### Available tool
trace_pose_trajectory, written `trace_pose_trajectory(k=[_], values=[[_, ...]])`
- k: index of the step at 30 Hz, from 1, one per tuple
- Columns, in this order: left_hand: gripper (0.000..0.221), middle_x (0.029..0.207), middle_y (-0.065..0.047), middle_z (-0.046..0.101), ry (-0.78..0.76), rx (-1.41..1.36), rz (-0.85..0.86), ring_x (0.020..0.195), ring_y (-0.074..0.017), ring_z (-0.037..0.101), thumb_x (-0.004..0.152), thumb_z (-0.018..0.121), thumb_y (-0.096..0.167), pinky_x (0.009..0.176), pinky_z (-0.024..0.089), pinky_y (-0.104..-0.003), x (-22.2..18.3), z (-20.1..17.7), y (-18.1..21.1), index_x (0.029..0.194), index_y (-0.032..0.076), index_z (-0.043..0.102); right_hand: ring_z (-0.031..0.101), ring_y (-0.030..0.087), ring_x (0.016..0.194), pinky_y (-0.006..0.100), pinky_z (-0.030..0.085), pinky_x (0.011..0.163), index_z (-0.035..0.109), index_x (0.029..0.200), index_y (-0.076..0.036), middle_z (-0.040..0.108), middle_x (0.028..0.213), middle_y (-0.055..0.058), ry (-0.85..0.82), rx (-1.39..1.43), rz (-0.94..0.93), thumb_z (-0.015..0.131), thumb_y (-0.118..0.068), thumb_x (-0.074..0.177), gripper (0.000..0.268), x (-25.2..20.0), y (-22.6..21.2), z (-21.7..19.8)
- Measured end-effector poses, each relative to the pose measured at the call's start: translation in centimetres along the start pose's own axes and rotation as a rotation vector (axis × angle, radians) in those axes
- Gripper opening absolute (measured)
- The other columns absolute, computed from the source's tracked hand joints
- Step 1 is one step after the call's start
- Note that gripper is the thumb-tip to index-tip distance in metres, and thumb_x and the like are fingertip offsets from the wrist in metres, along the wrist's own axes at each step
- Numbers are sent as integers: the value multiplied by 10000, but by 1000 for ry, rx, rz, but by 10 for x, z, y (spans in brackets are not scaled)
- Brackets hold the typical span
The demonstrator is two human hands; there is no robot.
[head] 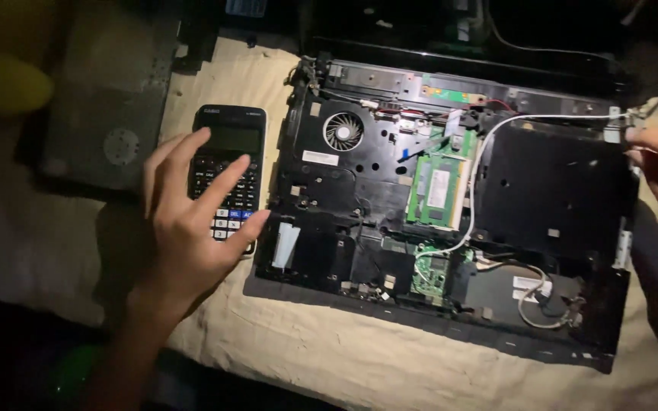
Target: The person is replacing RAM modules in a laptop, using a plastic tool to release the clips and a phone/calculator for reference.
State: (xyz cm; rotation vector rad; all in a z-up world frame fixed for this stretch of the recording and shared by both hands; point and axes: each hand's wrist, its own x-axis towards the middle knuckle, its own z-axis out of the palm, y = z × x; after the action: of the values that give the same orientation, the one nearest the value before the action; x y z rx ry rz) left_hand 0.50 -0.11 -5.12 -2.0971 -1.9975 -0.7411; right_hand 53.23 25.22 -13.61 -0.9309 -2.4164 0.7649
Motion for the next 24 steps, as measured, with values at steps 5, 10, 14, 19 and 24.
trace_pose_trajectory(k=[5,10,14,19,24], values=[[494,1447,-269,466,-36,-222,-307,1347,-405,491,933,691,121,1104,505,-511,-8,-12,21,1400,-3,591,422,363,1436,440,313,1236,413,1520,122,431,1525,268,163,78,407,462,12,1101,435,25,-182,10],[747,1496,-248,472,-56,-536,-604,1358,-357,500,914,645,191,1125,438,-461,-3,-15,24,1545,26,282,518,423,1266,457,392,1192,432,1528,209,479,1459,349,12,-126,55,489,206,1099,433,6,-49,-14],[833,1508,-237,435,-121,-461,-487,1387,-372,464,884,719,104,1122,456,-480,-4,-18,22,1569,58,246,578,472,1224,498,483,1123,512,1487,227,504,1425,377,30,-133,13,471,114,1241,274,6,-8,-20],[978,1611,-248,341,-137,-387,-565,1472,-403,343,813,810,88,1193,293,-532,14,-23,37,1587,72,213,510,282,873,357,384,779,567,1474,157,522,1113,236,97,-109,150,523,67,1261,235,38,-91,-39],[450,1347,-224,554,-148,-287,-44,1282,-387,508,951,703,133,1111,406,-498,72,-22,83,1371,6,603,547,245,689,393,420,698,703,1432,-39,640,885,133,6,-381,112,717,-91,1139,298,75,-147,-56]])
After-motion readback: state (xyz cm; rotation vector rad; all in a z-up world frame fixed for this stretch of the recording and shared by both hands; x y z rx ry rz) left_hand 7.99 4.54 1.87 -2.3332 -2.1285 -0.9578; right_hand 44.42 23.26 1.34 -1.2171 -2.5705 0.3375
